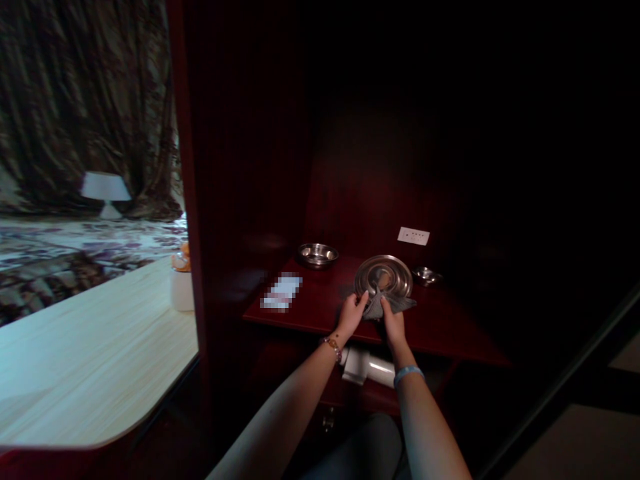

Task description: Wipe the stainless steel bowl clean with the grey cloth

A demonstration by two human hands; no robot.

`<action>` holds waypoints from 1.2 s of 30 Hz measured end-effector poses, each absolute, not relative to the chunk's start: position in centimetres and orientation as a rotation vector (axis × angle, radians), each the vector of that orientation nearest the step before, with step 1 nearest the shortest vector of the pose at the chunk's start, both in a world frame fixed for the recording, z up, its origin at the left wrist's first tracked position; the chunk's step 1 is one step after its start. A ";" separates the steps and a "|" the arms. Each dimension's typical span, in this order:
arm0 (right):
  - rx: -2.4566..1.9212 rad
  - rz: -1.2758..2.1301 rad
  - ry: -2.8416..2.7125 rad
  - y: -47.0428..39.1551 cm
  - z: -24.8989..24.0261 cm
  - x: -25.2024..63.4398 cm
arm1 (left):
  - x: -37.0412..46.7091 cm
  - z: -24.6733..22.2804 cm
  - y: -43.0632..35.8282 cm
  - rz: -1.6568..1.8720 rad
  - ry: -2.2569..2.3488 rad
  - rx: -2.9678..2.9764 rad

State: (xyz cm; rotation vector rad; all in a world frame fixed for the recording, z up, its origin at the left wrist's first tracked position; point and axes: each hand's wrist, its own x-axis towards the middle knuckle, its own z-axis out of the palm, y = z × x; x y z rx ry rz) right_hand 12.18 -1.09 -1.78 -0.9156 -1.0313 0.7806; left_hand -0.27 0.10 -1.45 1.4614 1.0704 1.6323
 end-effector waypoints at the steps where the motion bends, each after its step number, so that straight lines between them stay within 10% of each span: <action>1: -0.917 0.780 -1.028 -1.1 -1.8 12.2 | -0.3 -1.4 0.0 1.623 1.051 1.461; 36: -0.916 0.801 -1.057 -1.1 -1.7 12.0 | -0.4 -1.2 -0.3 1.643 1.170 1.571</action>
